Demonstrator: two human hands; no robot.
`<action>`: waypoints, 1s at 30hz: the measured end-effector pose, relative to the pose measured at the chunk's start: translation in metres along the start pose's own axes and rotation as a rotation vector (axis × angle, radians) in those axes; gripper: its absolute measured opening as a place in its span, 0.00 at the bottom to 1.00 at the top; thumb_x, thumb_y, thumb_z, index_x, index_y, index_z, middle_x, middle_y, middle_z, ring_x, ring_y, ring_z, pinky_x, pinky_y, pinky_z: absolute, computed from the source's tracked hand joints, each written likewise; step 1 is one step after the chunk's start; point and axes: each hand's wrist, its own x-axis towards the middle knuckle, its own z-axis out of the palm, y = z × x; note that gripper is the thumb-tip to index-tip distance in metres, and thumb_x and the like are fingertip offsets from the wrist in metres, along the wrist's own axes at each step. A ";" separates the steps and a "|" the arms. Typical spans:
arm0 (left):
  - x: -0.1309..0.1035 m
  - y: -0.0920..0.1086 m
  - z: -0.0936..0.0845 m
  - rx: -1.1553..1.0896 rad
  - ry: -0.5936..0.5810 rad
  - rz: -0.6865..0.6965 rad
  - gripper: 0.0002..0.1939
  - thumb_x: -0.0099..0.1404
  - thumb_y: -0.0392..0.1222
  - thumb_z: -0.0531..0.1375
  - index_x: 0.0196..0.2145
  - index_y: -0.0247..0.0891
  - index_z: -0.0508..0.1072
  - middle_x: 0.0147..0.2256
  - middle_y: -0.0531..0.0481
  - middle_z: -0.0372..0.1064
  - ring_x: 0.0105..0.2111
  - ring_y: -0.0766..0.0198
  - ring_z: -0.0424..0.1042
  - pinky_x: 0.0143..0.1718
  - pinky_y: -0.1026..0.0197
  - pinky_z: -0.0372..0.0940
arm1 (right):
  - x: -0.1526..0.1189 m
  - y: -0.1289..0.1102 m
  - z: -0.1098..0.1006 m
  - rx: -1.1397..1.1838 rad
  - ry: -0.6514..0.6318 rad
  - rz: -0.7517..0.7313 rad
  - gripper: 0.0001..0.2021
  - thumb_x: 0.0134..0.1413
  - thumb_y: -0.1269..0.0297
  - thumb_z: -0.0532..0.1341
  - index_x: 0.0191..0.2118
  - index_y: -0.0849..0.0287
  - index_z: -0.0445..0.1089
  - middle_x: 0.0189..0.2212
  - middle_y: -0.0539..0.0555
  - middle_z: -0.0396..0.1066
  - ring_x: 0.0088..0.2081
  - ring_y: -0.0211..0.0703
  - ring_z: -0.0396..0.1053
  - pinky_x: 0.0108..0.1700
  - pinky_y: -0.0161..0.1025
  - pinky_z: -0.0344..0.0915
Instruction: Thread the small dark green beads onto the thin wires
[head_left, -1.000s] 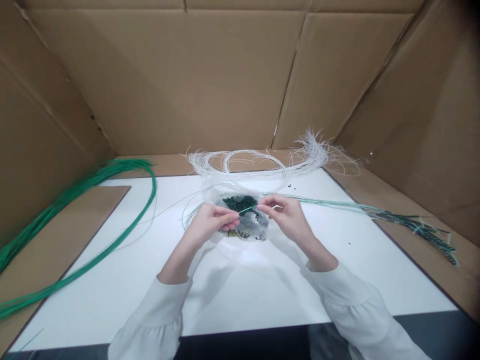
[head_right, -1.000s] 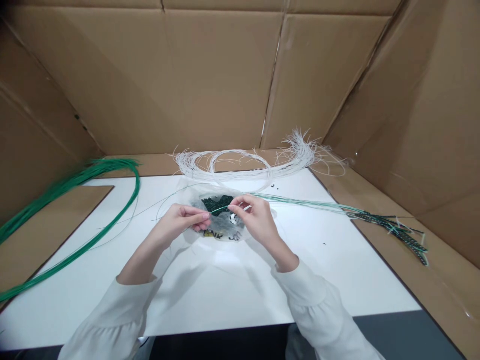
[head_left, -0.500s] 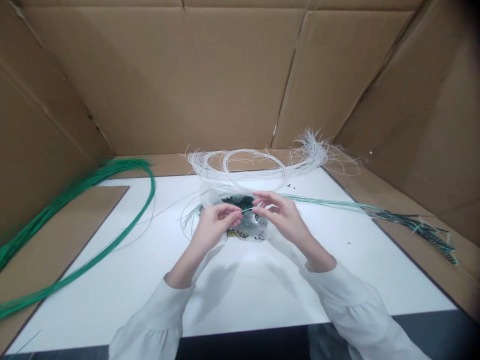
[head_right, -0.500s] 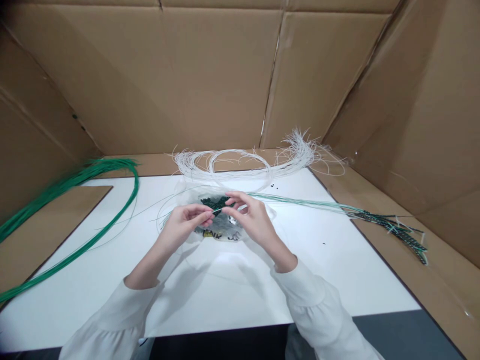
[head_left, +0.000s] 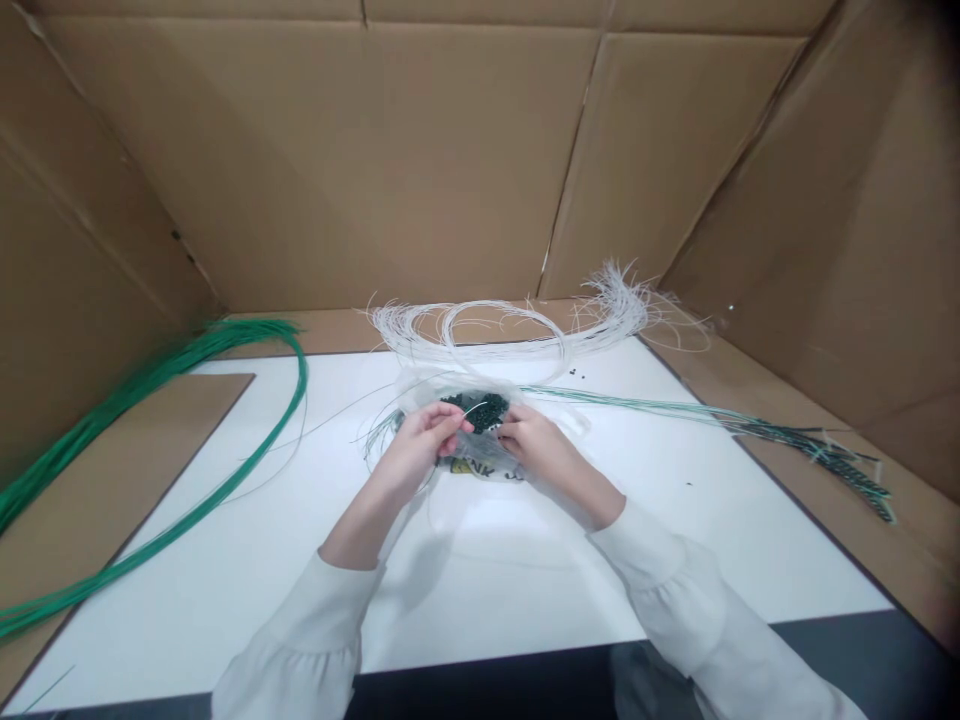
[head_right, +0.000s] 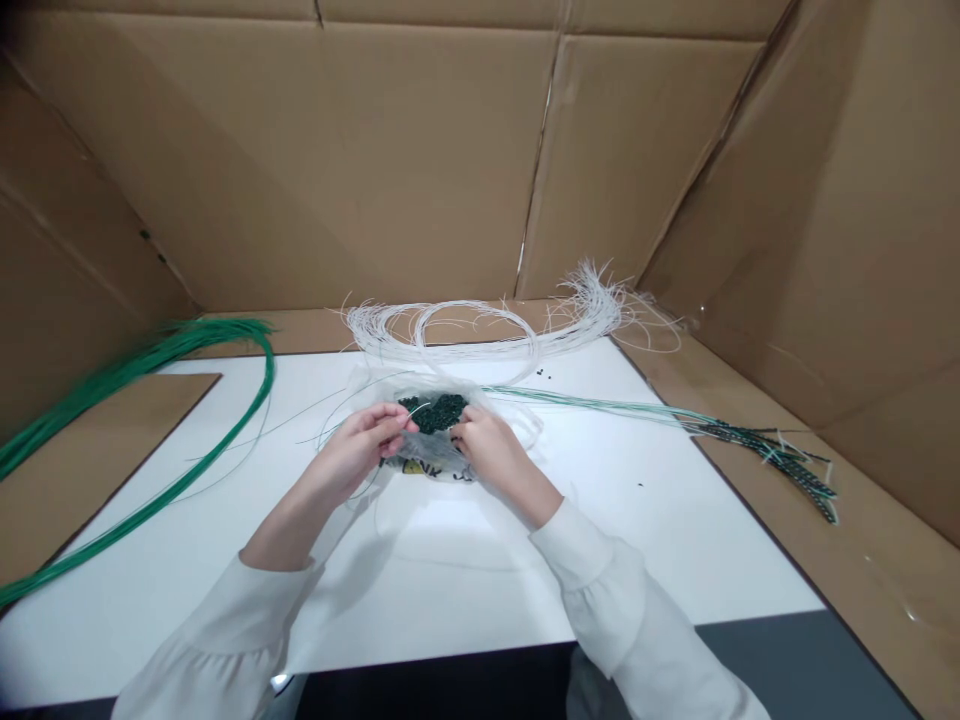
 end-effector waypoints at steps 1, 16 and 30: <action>-0.001 0.001 0.000 -0.002 -0.012 -0.003 0.12 0.51 0.43 0.60 0.30 0.34 0.63 0.26 0.52 0.67 0.17 0.76 0.53 0.19 0.69 0.46 | 0.000 -0.001 -0.001 0.025 -0.011 -0.016 0.11 0.47 0.77 0.56 0.23 0.58 0.72 0.24 0.53 0.64 0.30 0.42 0.63 0.32 0.38 0.59; 0.001 -0.006 0.001 0.279 0.045 0.221 0.08 0.58 0.44 0.55 0.30 0.35 0.64 0.32 0.49 0.69 0.28 0.69 0.67 0.31 0.66 0.61 | 0.002 -0.014 -0.026 0.571 0.157 0.262 0.05 0.47 0.67 0.59 0.30 0.59 0.73 0.29 0.54 0.75 0.29 0.41 0.70 0.36 0.39 0.65; -0.014 0.003 0.012 0.319 0.089 0.321 0.12 0.56 0.46 0.59 0.32 0.33 0.73 0.29 0.48 0.72 0.27 0.67 0.68 0.25 0.67 0.60 | 0.000 -0.030 -0.041 1.344 0.266 0.371 0.09 0.30 0.65 0.70 0.25 0.58 0.75 0.22 0.50 0.74 0.23 0.35 0.68 0.28 0.35 0.65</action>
